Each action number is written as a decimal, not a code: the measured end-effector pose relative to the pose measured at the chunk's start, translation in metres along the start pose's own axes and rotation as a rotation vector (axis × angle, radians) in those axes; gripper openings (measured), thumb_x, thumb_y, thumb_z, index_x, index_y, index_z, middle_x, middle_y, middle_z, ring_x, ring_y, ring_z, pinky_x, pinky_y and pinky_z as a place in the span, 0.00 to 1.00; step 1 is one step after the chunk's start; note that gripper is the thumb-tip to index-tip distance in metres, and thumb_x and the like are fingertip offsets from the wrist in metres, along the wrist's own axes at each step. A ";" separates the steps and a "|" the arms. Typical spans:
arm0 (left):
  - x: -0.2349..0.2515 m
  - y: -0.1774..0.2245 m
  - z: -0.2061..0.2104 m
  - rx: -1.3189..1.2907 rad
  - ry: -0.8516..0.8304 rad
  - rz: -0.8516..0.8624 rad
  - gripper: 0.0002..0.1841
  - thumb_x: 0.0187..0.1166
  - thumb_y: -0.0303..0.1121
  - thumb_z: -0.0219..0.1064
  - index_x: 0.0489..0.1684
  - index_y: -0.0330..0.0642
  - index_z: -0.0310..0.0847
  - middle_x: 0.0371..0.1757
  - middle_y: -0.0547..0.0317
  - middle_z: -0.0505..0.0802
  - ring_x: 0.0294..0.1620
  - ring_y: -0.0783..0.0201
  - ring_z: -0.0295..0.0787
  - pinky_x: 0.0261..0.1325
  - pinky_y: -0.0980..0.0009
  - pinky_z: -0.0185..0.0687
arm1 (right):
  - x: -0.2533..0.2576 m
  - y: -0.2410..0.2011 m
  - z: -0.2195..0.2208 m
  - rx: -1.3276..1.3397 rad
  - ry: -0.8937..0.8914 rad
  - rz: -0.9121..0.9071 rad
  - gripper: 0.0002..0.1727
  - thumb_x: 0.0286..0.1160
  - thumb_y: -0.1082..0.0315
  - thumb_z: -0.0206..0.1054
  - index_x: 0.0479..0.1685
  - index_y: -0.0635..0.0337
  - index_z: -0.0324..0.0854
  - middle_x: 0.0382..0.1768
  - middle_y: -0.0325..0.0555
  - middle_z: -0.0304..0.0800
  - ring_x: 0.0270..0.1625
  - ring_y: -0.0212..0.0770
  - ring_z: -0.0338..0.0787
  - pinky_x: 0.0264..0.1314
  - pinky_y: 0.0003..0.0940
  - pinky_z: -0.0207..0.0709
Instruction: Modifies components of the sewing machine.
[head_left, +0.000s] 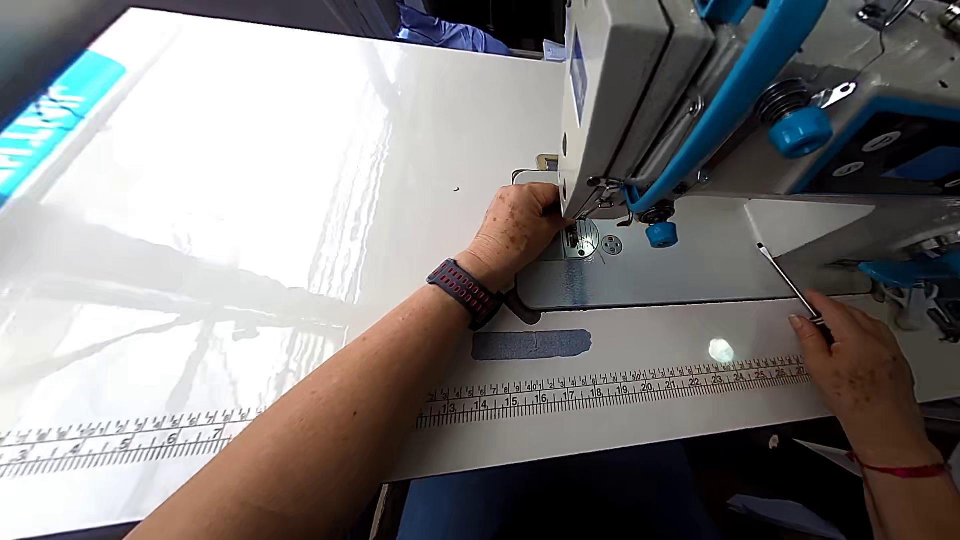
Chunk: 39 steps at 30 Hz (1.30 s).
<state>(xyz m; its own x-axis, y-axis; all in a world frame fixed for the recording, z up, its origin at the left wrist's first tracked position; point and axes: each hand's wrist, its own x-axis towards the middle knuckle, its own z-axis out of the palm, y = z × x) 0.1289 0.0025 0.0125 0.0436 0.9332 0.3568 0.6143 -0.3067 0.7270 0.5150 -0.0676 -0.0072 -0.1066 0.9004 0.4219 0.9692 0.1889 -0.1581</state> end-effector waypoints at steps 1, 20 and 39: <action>0.000 0.001 -0.003 -0.020 -0.028 -0.027 0.01 0.72 0.25 0.75 0.34 0.37 0.91 0.33 0.54 0.94 0.38 0.67 0.90 0.47 0.62 0.80 | -0.003 0.003 0.005 -0.020 0.023 -0.016 0.22 0.85 0.68 0.54 0.64 0.75 0.83 0.52 0.77 0.88 0.56 0.81 0.86 0.58 0.73 0.74; -0.191 0.064 -0.033 -1.430 -0.074 -0.516 0.15 0.94 0.40 0.48 0.49 0.48 0.83 0.40 0.60 0.94 0.44 0.58 0.97 0.54 0.54 0.94 | 0.042 -0.159 0.017 0.987 -0.291 -0.477 0.08 0.75 0.65 0.71 0.39 0.57 0.94 0.39 0.32 0.95 0.43 0.20 0.91 0.49 0.16 0.86; -0.014 -0.021 -0.124 -0.231 -0.388 -0.463 0.12 0.91 0.30 0.57 0.66 0.43 0.79 0.33 0.57 0.90 0.26 0.69 0.88 0.28 0.76 0.85 | 0.145 -0.143 0.114 0.989 -0.408 -0.160 0.27 0.62 0.73 0.81 0.63 0.68 0.82 0.58 0.45 0.91 0.63 0.27 0.87 0.72 0.25 0.77</action>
<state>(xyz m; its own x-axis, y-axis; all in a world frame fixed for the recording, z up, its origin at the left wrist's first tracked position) 0.0178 -0.0277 0.0645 0.1232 0.9652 -0.2305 0.4545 0.1516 0.8777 0.3357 0.0806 -0.0250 -0.4593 0.8652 0.2012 0.3483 0.3838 -0.8552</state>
